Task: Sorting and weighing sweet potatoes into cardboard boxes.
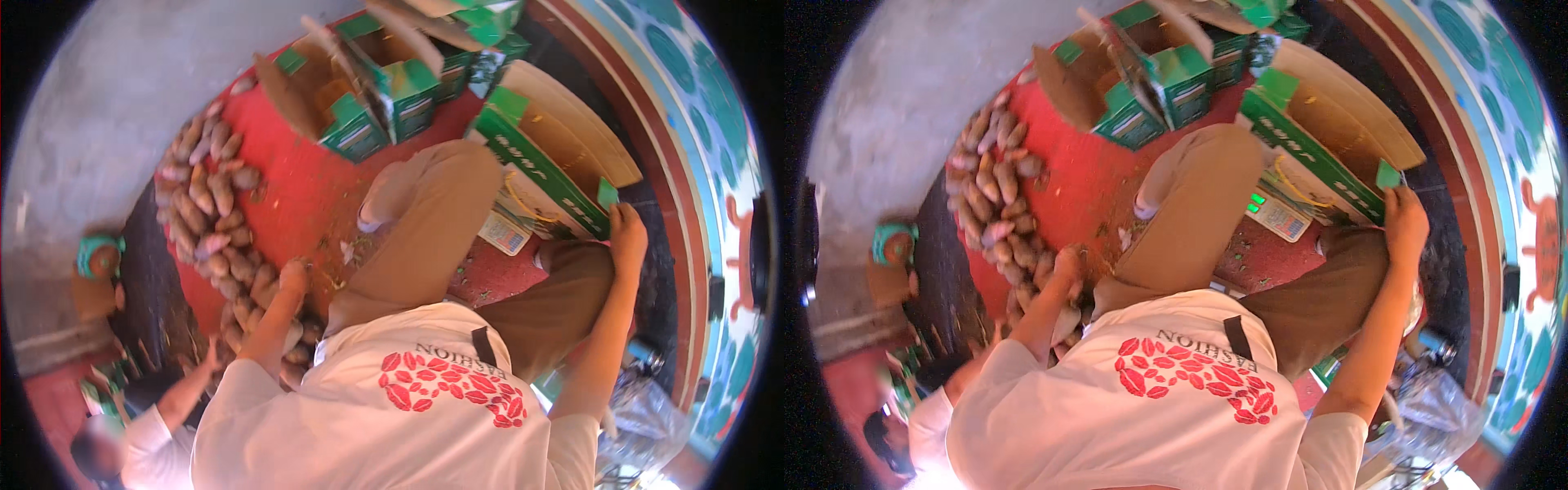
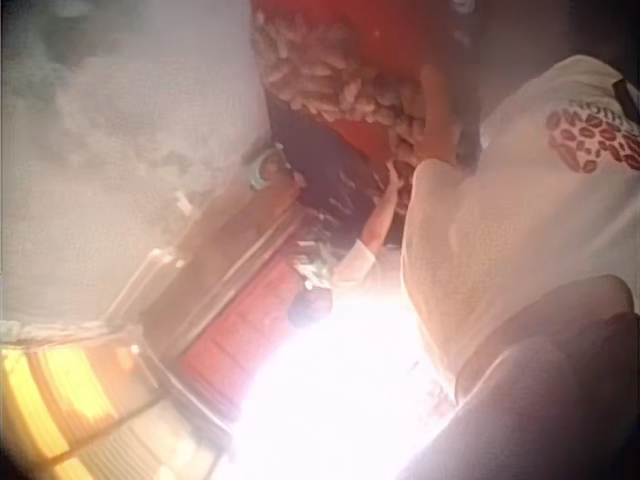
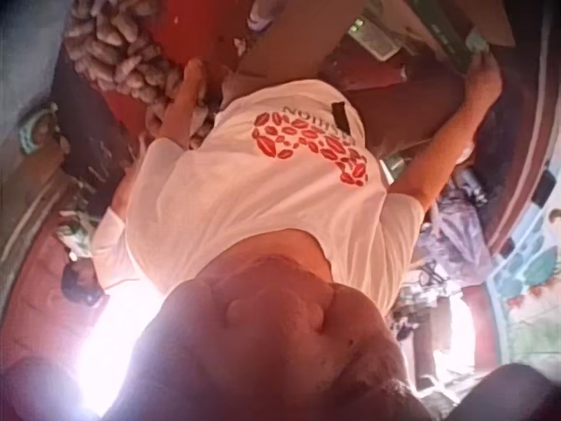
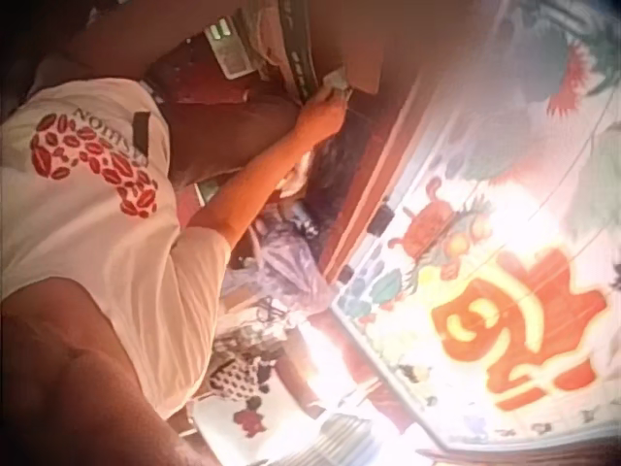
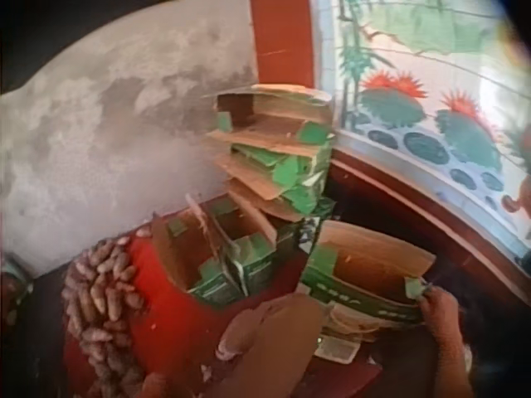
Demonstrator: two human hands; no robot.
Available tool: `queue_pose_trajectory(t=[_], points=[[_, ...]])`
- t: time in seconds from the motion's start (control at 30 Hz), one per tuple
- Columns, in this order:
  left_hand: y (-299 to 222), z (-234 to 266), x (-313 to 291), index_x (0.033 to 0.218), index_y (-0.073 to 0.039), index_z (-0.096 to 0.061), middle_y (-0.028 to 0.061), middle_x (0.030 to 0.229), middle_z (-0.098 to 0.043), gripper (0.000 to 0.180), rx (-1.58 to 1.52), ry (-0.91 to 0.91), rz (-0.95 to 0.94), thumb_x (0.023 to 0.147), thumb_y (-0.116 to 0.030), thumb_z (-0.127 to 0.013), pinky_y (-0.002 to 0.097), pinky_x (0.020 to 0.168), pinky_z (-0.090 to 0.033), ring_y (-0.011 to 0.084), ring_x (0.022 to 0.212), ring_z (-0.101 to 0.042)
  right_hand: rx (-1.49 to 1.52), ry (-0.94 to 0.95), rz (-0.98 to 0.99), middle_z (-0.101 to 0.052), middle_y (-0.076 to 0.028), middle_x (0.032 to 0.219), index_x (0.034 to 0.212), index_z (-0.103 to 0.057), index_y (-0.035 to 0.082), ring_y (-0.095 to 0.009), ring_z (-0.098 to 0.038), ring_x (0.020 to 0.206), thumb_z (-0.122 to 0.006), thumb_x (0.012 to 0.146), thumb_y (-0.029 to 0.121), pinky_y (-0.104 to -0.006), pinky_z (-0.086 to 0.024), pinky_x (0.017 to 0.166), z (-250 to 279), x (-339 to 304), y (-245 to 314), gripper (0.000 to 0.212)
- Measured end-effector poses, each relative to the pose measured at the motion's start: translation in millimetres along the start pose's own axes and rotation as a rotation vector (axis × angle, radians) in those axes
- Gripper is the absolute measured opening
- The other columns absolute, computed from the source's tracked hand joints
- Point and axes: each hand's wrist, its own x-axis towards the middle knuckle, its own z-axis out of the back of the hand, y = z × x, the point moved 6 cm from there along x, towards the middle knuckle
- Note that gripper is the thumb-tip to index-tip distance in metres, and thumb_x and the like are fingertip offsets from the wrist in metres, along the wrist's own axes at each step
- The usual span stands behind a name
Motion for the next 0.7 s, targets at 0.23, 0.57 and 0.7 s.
queue_pose_trajectory(t=[0.23,0.57,0.7], points=[[27,-122,-89,0.119,-0.018,-0.051,0.0101,0.114,-0.056,0.039,0.12,0.367,0.066,0.08,-0.019,-0.053,0.0427,0.093,-0.04,0.0286,0.109,-0.051,0.038,0.002,0.038,-0.06,-0.018,0.08,0.086,-0.059,0.001,-0.036,-0.058,0.075,-0.053,0.087,0.02,-0.0394,-0.045,0.063,3,3,4,0.02],[-26,-126,-114,0.135,-0.023,-0.033,0.0162,0.137,-0.031,0.062,-0.235,0.744,0.237,0.078,-0.018,-0.056,0.0478,0.097,-0.036,0.0371,0.123,-0.036,-0.129,0.042,0.124,-0.061,-0.016,0.077,0.083,-0.06,0.002,-0.032,-0.059,0.069,-0.051,0.089,0.02,-0.0384,-0.045,0.06,0,-4,-7,0.021],[5,-189,-114,0.139,-0.023,-0.024,0.0172,0.14,-0.025,0.08,-0.169,0.762,0.346,0.072,-0.03,-0.067,0.0487,0.099,-0.034,0.0409,0.125,-0.032,-0.172,0.068,0.126,-0.06,-0.016,0.076,0.082,-0.06,0.002,-0.033,-0.059,0.069,-0.052,0.089,0.02,-0.0383,-0.045,0.06,-4,0,-8,0.02]])
